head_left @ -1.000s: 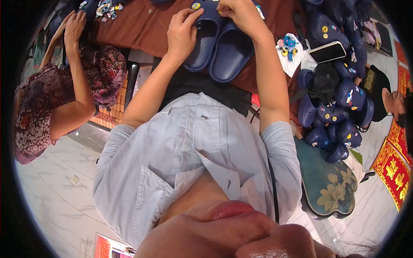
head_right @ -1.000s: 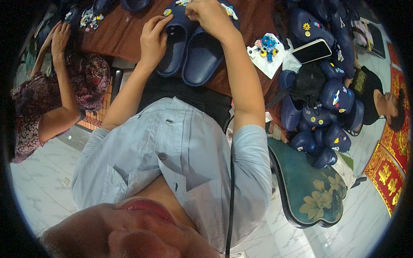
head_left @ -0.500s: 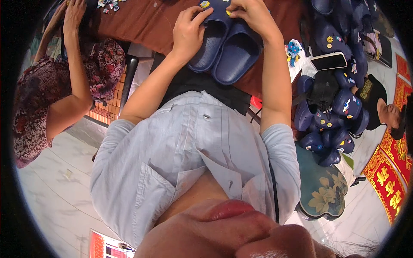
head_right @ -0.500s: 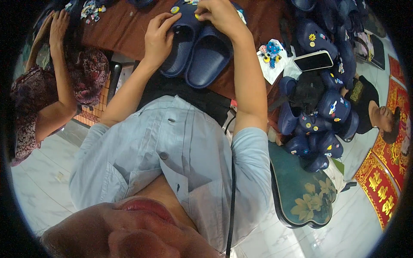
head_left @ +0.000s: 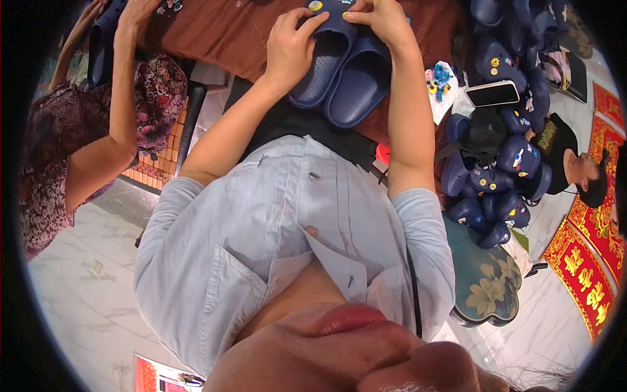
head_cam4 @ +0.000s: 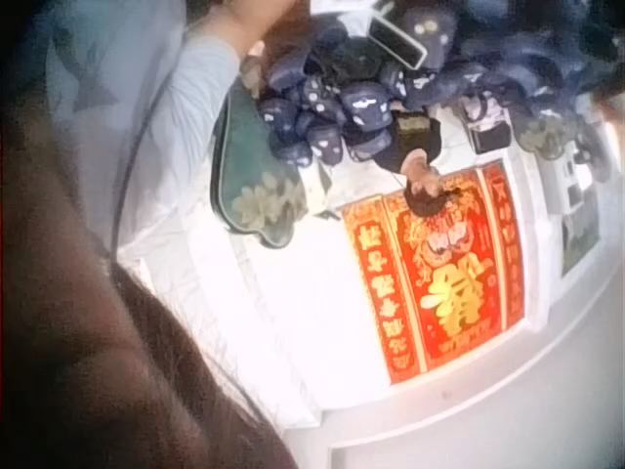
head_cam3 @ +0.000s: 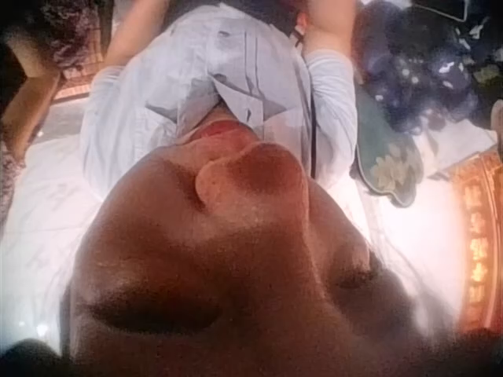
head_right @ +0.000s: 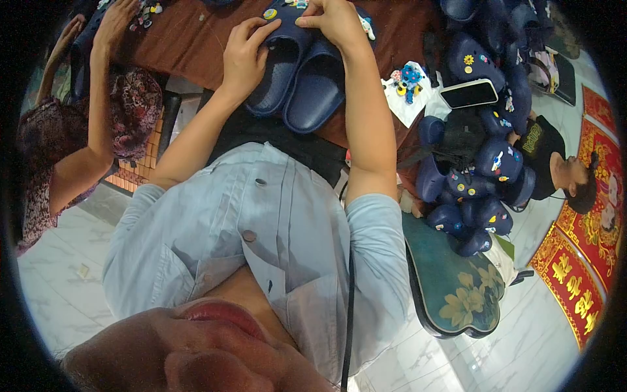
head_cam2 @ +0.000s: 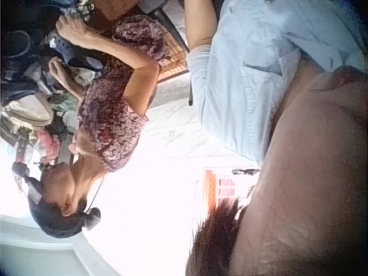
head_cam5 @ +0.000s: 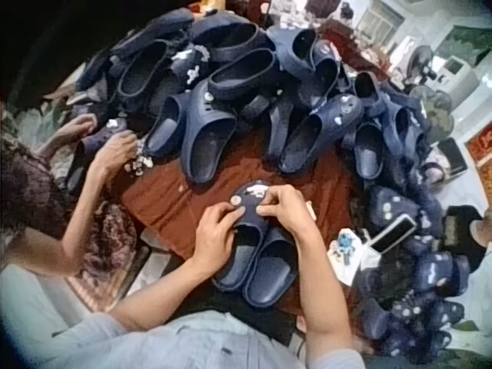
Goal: Decorate blue clog-style footwear with various colorful pins and charms.
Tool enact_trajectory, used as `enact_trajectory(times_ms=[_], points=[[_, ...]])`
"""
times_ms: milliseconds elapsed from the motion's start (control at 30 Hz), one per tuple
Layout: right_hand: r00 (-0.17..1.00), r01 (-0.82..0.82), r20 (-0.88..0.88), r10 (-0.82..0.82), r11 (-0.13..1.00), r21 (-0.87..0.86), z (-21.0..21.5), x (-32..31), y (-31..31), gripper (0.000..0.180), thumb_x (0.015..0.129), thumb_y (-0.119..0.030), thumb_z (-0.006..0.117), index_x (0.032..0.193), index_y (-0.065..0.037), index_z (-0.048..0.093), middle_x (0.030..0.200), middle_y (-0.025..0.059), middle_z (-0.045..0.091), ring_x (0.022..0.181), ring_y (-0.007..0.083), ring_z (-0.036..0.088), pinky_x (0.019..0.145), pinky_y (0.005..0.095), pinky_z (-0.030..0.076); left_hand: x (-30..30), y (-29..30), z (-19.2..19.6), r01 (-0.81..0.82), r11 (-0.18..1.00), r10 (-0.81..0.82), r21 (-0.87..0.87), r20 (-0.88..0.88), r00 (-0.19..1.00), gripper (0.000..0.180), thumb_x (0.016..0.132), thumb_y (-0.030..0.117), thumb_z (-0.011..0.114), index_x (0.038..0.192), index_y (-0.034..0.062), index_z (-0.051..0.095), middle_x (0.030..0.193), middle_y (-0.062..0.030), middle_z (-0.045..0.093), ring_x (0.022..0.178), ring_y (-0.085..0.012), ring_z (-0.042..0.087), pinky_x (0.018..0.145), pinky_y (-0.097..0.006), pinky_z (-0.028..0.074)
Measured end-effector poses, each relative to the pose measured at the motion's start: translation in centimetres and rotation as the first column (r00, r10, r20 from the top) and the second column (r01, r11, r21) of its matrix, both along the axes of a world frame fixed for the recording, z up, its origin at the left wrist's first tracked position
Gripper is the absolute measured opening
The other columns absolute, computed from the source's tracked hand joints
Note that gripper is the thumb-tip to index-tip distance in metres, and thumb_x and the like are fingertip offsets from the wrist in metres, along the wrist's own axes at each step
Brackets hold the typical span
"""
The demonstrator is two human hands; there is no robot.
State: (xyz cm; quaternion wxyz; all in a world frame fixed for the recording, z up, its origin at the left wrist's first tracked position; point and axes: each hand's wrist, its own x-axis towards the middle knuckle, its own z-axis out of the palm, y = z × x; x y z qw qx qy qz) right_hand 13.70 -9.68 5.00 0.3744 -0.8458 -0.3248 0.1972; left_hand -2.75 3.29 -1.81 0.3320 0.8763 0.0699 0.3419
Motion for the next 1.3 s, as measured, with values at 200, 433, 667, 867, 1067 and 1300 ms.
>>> enact_trajectory(times_ms=[200, 433, 667, 867, 1067, 1300], points=[[1.0, 0.013, 0.022, -0.015, 0.997, 0.077, -0.4, -0.4, -0.7, 0.018, 0.074, -0.008, 0.08, 0.086, 0.001, 0.07, 0.078, 0.0091, 0.071, 0.075, 0.0147, 0.066, 0.07, 0.0308, 0.051, 0.1, -0.1, -0.2, -0.007, 1.0, 0.007, 0.014, 0.006, 1.0, 0.055, 0.074, -0.007, 0.063, 0.125, 0.0149, 0.068, 0.117, -0.0109, 0.063, 0.108, -0.0318, 0.06, 0.093, -0.042, 0.05], [0.954, -0.06, 0.301, -0.011, 0.972, 0.225, 0.9, -0.5, -1.8, 0.014, 0.079, -0.003, 0.072, 0.093, 0.0, 0.072, 0.085, 0.0107, 0.071, 0.081, 0.0218, 0.067, 0.075, 0.0332, 0.052, 0.2, -0.2, -0.2, -0.005, 1.0, 0.005, 0.029, 0.02, 1.0, 0.053, 0.075, -0.007, 0.063, 0.124, 0.0139, 0.068, 0.116, -0.0111, 0.063, 0.108, -0.0319, 0.061, 0.093, -0.042, 0.051], [0.894, -0.256, 0.392, 0.217, 0.965, 0.051, 0.5, -0.6, -1.4, 0.013, 0.074, -0.005, 0.077, 0.086, -0.002, 0.073, 0.084, 0.0093, 0.067, 0.088, 0.0278, 0.063, 0.078, 0.0355, 0.049, 0.0, -0.1, -0.3, -0.019, 0.999, 0.018, 0.041, 0.016, 1.0, 0.053, 0.075, -0.008, 0.064, 0.124, 0.0139, 0.068, 0.116, -0.0111, 0.063, 0.106, -0.0326, 0.061, 0.092, -0.042, 0.051], [0.963, -0.167, 0.236, 0.128, 0.974, 0.153, -1.6, 0.1, -1.0, 0.013, 0.071, -0.002, 0.078, 0.083, -0.001, 0.073, 0.082, 0.0121, 0.066, 0.08, 0.0272, 0.065, 0.071, 0.0362, 0.049, 0.2, -0.2, -0.1, -0.009, 0.999, 0.008, 0.048, 0.02, 1.0, 0.055, 0.075, -0.008, 0.064, 0.125, 0.0148, 0.067, 0.116, -0.0109, 0.063, 0.107, -0.0325, 0.06, 0.093, -0.043, 0.05], [0.927, -0.135, 0.369, 0.062, 0.975, 0.175, -1.9, -1.3, -1.5, 0.016, 0.074, -0.003, 0.076, 0.09, -0.003, 0.074, 0.089, 0.0125, 0.068, 0.088, 0.0301, 0.063, 0.078, 0.039, 0.049, 0.1, 0.0, -0.1, -0.006, 0.999, 0.007, 0.046, -0.015, 1.0, 0.056, 0.075, -0.008, 0.064, 0.126, 0.0156, 0.066, 0.118, -0.0101, 0.063, 0.11, -0.0325, 0.06, 0.094, -0.042, 0.05], [0.793, 0.149, 0.491, -0.361, 0.896, 0.418, -0.7, -2.5, -9.0, 0.02, 0.08, -0.01, 0.074, 0.1, -0.01, 0.078, 0.096, 0.0089, 0.074, 0.096, 0.0245, 0.065, 0.089, 0.0355, 0.049, 0.1, 0.1, -0.3, 0.014, 0.998, -0.013, 0.057, -0.014, 1.0, 0.056, 0.076, -0.008, 0.063, 0.128, 0.0147, 0.065, 0.119, -0.0112, 0.063, 0.111, -0.0329, 0.059, 0.095, -0.043, 0.049]])
